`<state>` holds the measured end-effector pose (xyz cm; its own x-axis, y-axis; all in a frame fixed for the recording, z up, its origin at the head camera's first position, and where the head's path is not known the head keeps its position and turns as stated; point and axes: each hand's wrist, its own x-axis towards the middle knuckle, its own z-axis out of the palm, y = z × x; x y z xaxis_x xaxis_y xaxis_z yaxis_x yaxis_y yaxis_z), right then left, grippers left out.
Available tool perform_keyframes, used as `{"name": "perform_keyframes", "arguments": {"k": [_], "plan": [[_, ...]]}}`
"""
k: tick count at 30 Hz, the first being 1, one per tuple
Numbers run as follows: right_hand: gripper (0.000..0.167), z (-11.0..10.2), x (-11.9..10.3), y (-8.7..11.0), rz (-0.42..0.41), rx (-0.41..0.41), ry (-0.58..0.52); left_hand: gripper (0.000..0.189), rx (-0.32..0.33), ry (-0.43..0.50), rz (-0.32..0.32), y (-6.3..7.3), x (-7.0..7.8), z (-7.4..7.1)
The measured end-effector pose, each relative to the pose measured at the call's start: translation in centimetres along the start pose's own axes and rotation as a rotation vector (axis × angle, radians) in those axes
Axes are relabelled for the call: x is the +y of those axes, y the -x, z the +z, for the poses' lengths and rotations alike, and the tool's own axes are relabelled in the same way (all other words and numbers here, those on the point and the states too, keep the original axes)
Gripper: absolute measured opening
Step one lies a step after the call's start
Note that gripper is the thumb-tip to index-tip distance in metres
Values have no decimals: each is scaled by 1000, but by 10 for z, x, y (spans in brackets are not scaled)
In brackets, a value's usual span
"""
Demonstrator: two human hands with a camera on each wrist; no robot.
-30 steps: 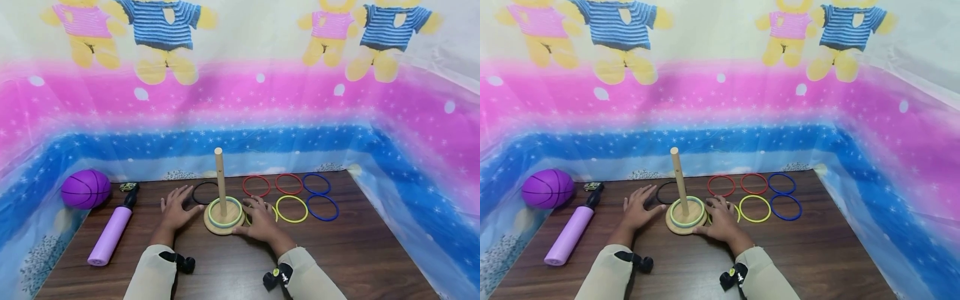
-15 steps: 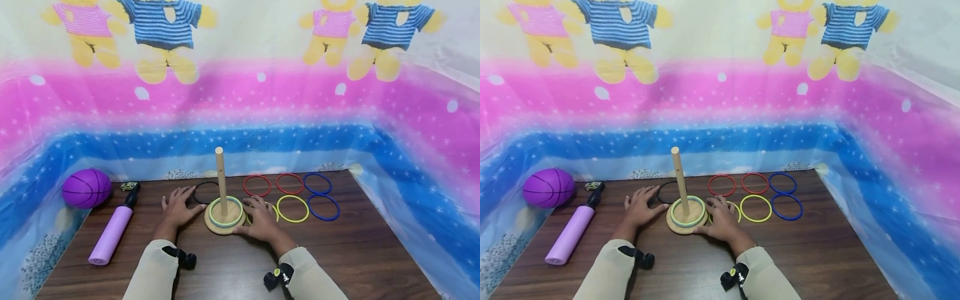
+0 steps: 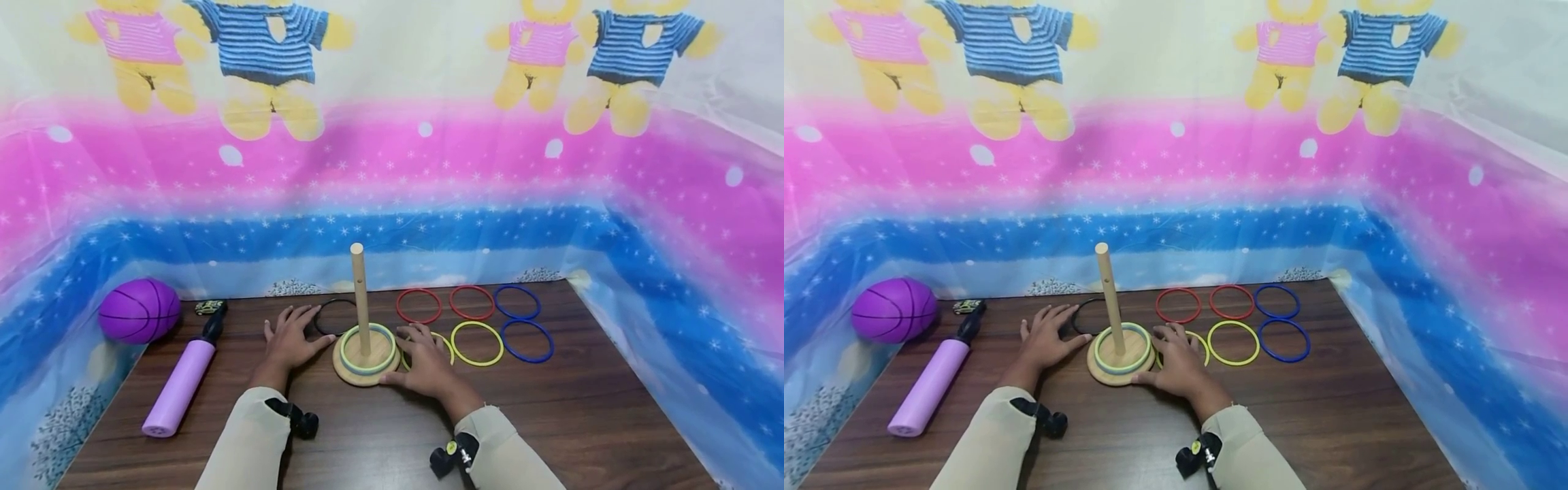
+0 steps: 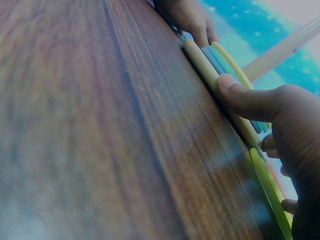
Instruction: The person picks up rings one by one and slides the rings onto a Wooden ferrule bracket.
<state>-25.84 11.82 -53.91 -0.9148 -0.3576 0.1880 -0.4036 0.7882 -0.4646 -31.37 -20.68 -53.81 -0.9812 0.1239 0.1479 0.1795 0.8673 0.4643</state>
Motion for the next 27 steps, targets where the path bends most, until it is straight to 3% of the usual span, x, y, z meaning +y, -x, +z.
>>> {"name": "perform_keyframes", "arguments": {"k": [27], "plan": [[94, -2, 0, 0, -10, 1, 27, 81, -152, -39, 86, -19, 4, -4]]}}
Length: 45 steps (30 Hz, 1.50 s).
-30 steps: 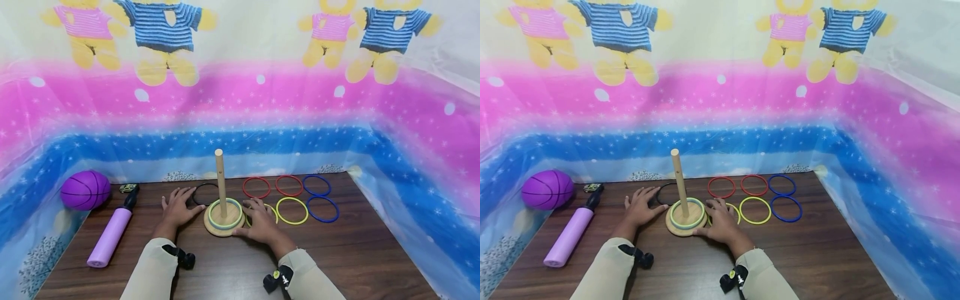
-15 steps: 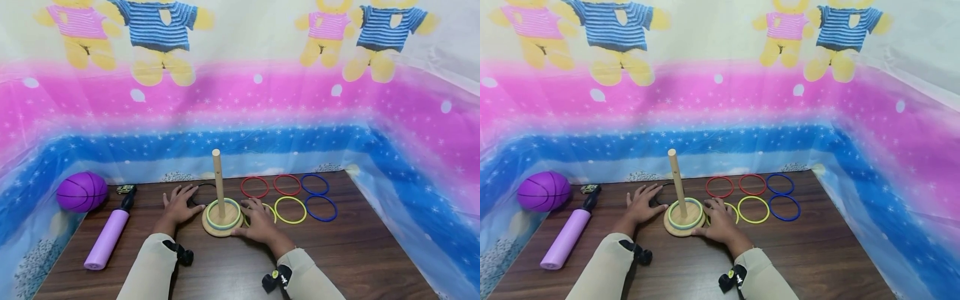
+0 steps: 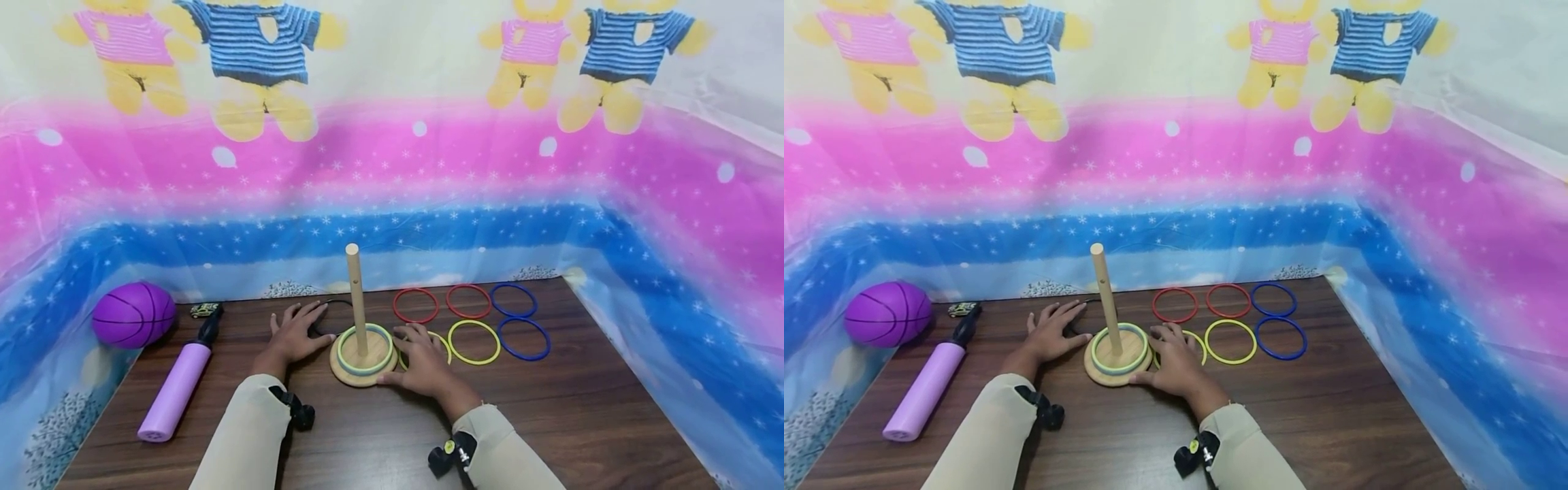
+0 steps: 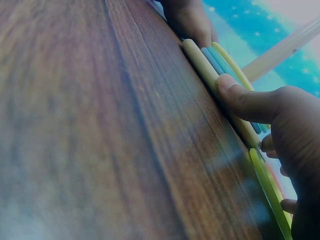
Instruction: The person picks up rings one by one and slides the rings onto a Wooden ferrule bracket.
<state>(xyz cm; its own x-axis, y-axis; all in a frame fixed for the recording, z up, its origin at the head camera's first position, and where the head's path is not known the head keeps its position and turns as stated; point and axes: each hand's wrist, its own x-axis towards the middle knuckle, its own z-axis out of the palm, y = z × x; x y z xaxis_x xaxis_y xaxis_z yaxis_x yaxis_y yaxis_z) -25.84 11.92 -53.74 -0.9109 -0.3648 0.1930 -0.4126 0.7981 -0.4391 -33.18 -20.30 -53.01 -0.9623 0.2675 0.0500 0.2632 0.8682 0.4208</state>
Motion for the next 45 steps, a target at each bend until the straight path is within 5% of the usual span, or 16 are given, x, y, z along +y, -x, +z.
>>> {"name": "perform_keyframes", "arguments": {"k": [21, 29, 36, 45], "plan": [[93, -2, 1, -2, 0, -1, 15, 71, 158, 78, 13, 1, -7, 10], [93, -3, 0, 0, -5, -10, 5, 62, 291, 301, 33, 6, -14, 10], [93, 1, 2, 0, 6, -24, 11, 63, 381, 496, -12, 16, -13, 9], [94, -2, 1, -1, -5, -13, 11, 64, 575, 630, 34, 27, -5, 5]]}}
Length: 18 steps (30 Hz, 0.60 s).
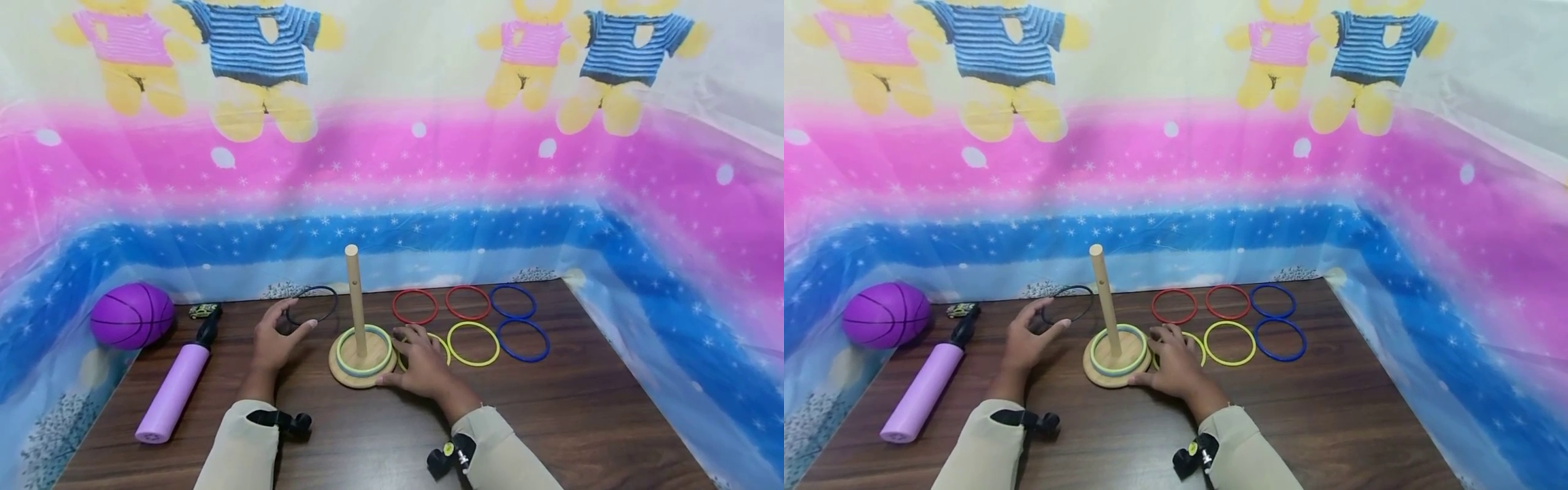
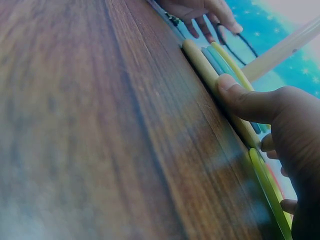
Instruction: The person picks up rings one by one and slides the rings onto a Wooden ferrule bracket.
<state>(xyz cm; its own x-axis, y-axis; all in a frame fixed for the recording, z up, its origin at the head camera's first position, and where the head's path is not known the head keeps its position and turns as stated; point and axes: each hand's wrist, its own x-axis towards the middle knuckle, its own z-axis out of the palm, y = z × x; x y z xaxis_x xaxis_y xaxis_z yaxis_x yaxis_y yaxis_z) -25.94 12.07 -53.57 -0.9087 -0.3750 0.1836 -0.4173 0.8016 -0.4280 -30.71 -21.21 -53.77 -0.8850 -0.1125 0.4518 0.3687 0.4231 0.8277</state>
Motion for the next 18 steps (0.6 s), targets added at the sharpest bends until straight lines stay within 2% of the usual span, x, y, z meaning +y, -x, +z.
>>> {"name": "perform_keyframes", "arguments": {"k": [8, 18], "plan": [[94, 0, -2, 1, 0, -1, -8, 62, 73, 44, -12, 4, 14, -5], [94, 1, 0, 2, -9, 20, -13, 59, 196, 33, 48, -8, 57, -18]]}}
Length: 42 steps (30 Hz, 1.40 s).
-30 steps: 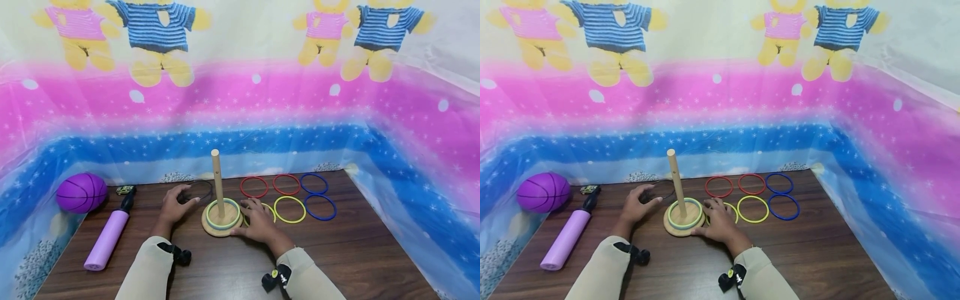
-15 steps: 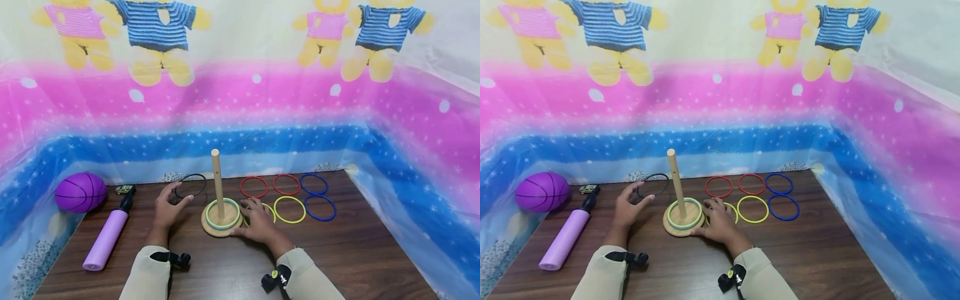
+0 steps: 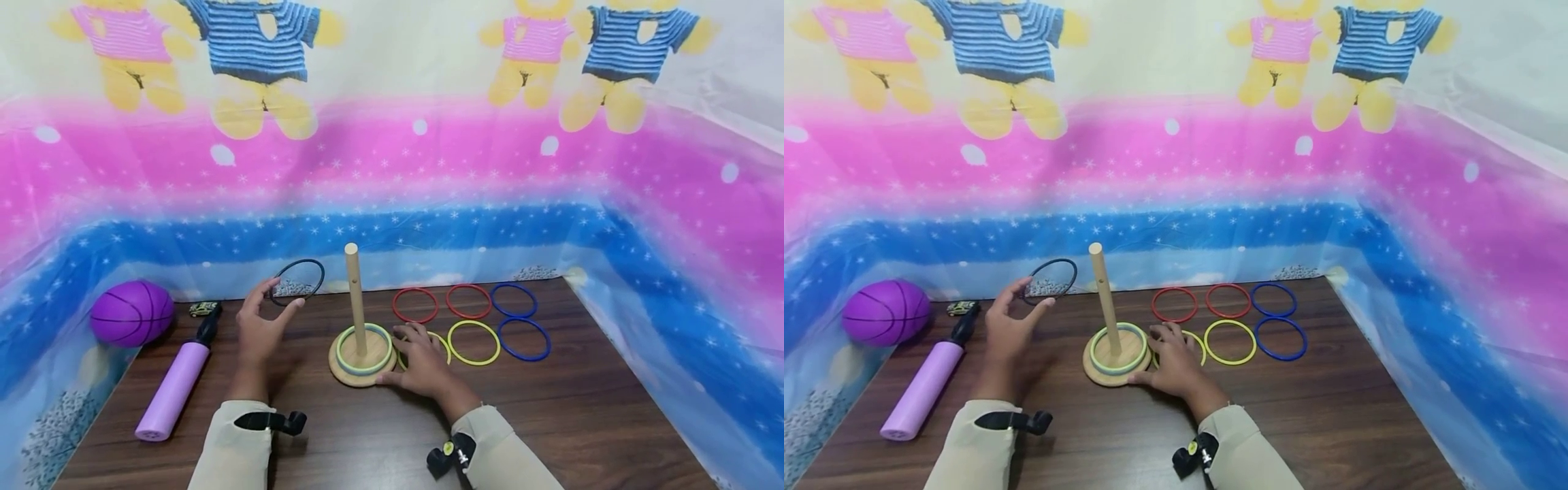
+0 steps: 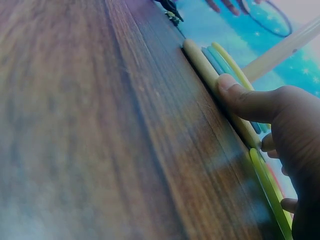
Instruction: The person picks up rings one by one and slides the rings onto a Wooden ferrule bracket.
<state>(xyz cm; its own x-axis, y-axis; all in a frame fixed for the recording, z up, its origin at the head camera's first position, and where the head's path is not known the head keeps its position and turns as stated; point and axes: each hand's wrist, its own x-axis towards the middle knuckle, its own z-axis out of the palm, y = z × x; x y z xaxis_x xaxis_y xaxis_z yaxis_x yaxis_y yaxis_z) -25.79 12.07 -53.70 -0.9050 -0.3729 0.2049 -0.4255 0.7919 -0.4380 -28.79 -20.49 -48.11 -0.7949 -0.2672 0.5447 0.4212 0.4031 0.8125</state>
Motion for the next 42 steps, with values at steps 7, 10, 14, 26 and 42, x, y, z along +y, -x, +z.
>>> {"name": "perform_keyframes", "arguments": {"k": [7, 10, 14, 26, 42], "plan": [[95, 4, 3, 0, 14, -2, 5, 54, 28, 14, -9, -8, 31, -8], [95, 4, 2, -1, 15, -7, -10, 52, 34, 33, 1, -9, 47, -13], [95, 5, 2, -2, 17, -8, -19, 51, 32, 48, 43, -10, 68, -18], [95, 4, 1, -2, 16, -10, 1, 52, 5, 38, 121, -16, 121, -22], [95, 4, 1, -2, 19, -11, -12, 59, -124, 5, 252, -18, 139, -5]]}}
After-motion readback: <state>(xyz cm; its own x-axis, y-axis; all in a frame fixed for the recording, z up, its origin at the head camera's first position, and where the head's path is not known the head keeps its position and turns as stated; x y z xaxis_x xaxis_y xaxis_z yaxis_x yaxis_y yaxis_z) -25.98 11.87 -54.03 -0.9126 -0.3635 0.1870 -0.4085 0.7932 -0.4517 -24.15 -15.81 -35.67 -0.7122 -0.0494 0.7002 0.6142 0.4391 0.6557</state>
